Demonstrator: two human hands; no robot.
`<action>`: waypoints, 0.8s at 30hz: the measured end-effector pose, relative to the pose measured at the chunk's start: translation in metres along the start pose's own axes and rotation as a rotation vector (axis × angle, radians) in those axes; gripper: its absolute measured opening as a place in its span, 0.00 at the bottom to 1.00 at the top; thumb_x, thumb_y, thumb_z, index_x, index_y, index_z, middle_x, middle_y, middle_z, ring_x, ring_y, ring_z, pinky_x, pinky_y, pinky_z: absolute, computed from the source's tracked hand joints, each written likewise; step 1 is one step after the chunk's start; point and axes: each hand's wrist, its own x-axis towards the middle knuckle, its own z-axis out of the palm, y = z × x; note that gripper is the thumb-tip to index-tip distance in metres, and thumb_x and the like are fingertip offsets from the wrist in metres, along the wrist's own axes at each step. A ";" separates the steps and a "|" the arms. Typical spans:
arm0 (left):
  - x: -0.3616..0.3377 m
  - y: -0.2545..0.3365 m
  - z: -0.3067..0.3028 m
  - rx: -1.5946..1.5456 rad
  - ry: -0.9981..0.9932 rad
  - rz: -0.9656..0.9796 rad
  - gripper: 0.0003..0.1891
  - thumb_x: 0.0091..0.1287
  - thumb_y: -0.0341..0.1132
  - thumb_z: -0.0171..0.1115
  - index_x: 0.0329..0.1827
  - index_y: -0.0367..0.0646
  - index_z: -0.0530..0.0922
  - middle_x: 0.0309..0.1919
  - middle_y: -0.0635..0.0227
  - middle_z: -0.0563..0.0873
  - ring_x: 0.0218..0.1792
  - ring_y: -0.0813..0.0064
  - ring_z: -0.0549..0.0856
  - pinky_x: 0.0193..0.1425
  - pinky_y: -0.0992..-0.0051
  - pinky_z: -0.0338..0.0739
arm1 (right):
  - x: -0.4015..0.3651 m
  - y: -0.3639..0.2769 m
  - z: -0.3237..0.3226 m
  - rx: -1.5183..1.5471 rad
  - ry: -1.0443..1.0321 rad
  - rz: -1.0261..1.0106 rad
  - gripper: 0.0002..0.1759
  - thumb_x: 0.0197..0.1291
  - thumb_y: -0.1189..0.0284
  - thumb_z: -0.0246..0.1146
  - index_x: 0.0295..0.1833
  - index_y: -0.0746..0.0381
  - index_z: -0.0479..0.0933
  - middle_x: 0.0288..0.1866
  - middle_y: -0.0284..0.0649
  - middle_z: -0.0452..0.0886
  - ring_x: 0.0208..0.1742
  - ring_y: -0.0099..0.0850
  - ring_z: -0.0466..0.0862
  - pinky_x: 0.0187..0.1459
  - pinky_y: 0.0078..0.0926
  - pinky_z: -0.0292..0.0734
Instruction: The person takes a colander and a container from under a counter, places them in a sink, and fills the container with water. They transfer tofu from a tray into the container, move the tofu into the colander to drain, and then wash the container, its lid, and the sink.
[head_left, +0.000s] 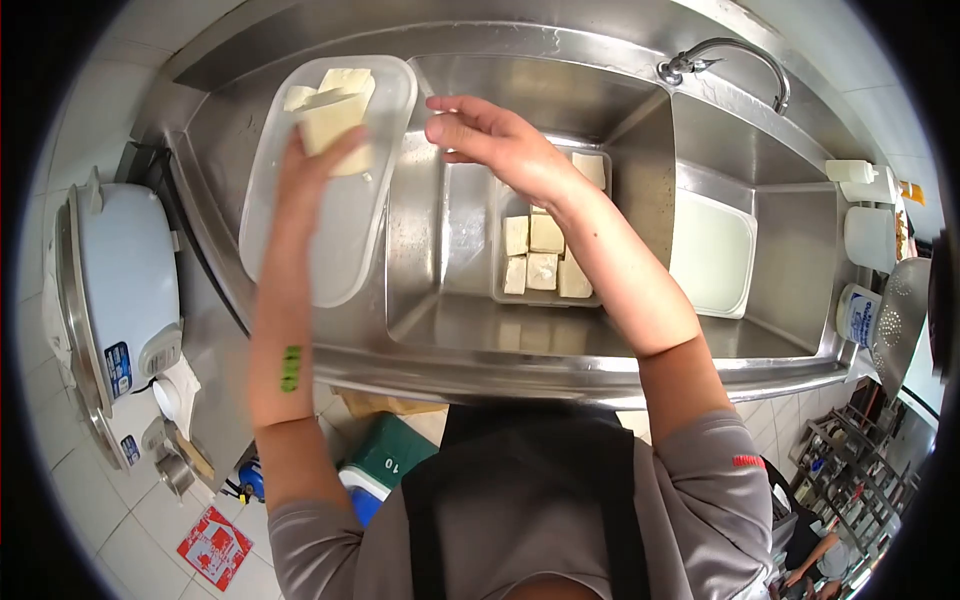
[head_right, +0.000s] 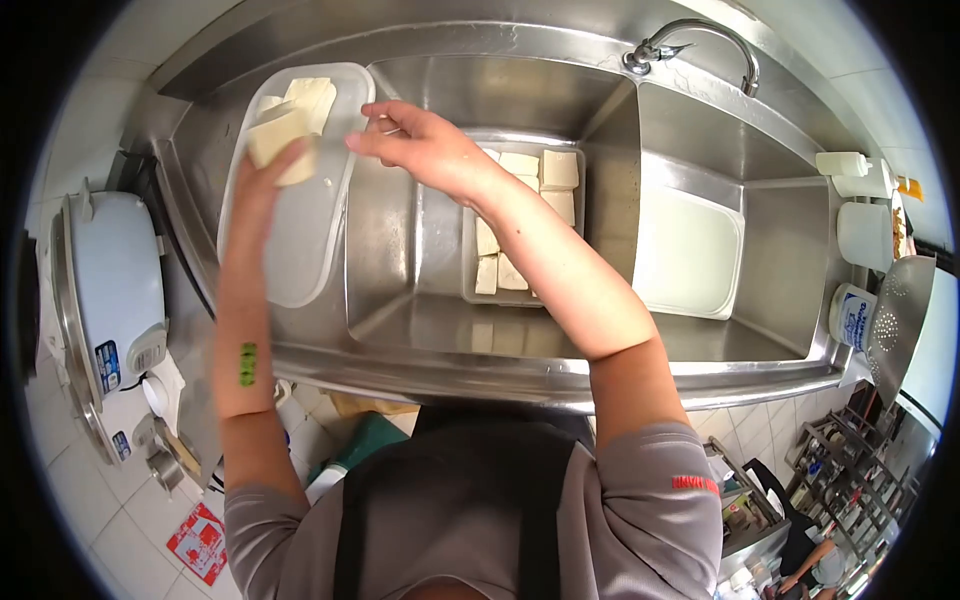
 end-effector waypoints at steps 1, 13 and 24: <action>-0.016 0.015 0.034 -0.063 -0.001 -0.005 0.29 0.44 0.37 0.72 0.48 0.34 0.69 0.41 0.61 0.79 0.41 0.75 0.79 0.42 0.77 0.75 | -0.001 0.002 0.002 0.004 -0.003 0.003 0.31 0.49 0.63 0.64 0.56 0.66 0.64 0.43 0.39 0.76 0.42 0.28 0.76 0.43 0.20 0.71; -0.055 -0.037 0.114 0.470 -0.364 -0.126 0.44 0.50 0.50 0.63 0.62 0.28 0.54 0.59 0.48 0.60 0.57 0.63 0.68 0.58 0.72 0.65 | 0.002 0.172 -0.111 0.070 0.152 0.596 0.41 0.38 0.70 0.71 0.58 0.70 0.58 0.47 0.48 0.74 0.42 0.38 0.79 0.36 0.35 0.78; -0.091 -0.031 0.010 0.167 -0.043 -0.281 0.23 0.59 0.41 0.58 0.56 0.42 0.69 0.55 0.61 0.70 0.61 0.69 0.64 0.63 0.74 0.55 | 0.074 0.291 -0.143 -0.933 0.002 1.056 0.28 0.36 0.63 0.69 0.47 0.61 0.76 0.46 0.40 0.78 0.47 0.37 0.78 0.45 0.30 0.74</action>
